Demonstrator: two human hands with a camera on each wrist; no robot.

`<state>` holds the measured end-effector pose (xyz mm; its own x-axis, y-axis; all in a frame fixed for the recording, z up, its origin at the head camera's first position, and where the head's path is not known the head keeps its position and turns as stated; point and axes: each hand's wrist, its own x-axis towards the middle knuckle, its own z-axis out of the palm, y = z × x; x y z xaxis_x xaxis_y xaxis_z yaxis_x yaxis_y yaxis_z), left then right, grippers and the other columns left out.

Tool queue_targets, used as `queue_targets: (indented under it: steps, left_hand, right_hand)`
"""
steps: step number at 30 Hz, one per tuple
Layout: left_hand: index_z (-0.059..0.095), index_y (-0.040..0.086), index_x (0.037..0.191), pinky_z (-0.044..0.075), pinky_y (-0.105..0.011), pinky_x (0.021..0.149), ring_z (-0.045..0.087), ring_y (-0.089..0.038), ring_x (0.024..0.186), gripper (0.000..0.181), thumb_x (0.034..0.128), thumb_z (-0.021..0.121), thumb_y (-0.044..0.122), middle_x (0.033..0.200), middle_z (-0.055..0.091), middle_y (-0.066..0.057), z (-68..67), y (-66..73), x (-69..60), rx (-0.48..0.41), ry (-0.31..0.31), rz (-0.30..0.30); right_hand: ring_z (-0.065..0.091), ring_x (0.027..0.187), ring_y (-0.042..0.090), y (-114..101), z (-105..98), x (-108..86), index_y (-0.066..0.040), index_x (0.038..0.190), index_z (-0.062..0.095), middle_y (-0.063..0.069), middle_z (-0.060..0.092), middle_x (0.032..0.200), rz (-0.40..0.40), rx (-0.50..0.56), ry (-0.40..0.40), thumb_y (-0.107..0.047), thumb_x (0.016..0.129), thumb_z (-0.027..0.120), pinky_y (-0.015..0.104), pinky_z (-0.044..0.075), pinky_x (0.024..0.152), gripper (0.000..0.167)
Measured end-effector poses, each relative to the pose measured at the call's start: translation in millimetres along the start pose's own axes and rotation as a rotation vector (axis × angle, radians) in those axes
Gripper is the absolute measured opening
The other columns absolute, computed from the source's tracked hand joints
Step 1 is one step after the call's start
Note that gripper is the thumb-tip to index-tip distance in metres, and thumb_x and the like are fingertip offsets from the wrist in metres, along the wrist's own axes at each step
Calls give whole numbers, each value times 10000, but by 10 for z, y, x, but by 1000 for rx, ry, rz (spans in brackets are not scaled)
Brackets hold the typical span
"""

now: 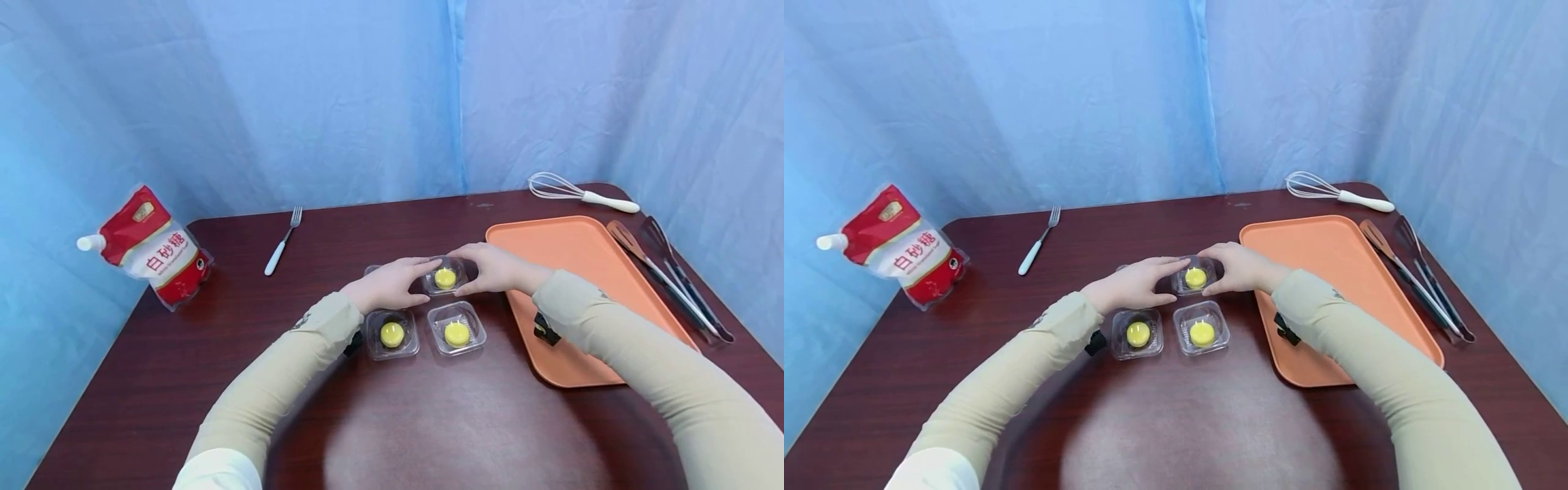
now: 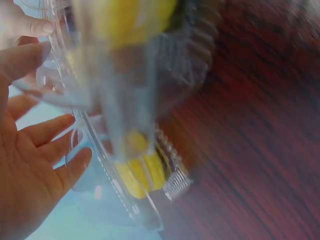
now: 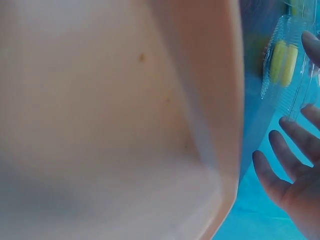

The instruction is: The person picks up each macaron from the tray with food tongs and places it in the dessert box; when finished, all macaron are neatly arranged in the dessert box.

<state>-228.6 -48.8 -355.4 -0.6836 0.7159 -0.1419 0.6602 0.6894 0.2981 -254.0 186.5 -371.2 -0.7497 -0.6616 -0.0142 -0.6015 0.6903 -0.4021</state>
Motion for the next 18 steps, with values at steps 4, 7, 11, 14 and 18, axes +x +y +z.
queue_targets:
  steps: [4, 7, 11, 14, 18]
  left_hand:
    - [331, 205, 1482, 370, -363, 1083, 324, -234, 1396, 631, 920, 613, 248, 1528, 311, -107, -12, -21, -24, 18, -27, 26]
    - [344, 256, 1474, 381, -368, 1074, 311, -238, 1403, 601, 929, 598, 248, 1535, 292, -115, -19, -30, -27, 48, -56, 28]
    - [344, 287, 1469, 353, -384, 1096, 293, -250, 1412, 587, 936, 587, 254, 1543, 272, -127, -23, -32, -35, 81, -91, 30]
    - [357, 297, 1462, 346, -386, 1100, 295, -255, 1412, 572, 939, 584, 255, 1543, 268, -132, -20, -32, -39, 97, -100, 36]
    - [392, 314, 1441, 339, -378, 1106, 294, -261, 1411, 537, 941, 582, 260, 1543, 260, -149, -7, -19, -38, 129, -101, 52]
  right_hand:
    - [503, 1221, 353, -8, 10, 7, 14, 1294, 546, 181, 566, 1297, 7, 2, 11, -332, 746, 792, 511, 386, 1031, 693]
    - [501, 1225, 363, -9, 24, 9, 17, 1296, 548, 193, 560, 1305, 26, -8, 6, -347, 747, 789, 515, 385, 1031, 702]
    - [484, 1245, 377, 0, 49, 6, 17, 1312, 537, 209, 537, 1331, 58, -15, -12, -369, 758, 778, 522, 376, 1038, 716]
    - [478, 1252, 378, 3, 57, 5, 18, 1316, 533, 214, 529, 1339, 68, -12, -17, -374, 766, 771, 522, 374, 1040, 716]
    - [487, 1244, 375, -7, 58, 1, 26, 1312, 532, 217, 534, 1332, 70, 0, -16, -371, 766, 774, 520, 385, 1032, 717]
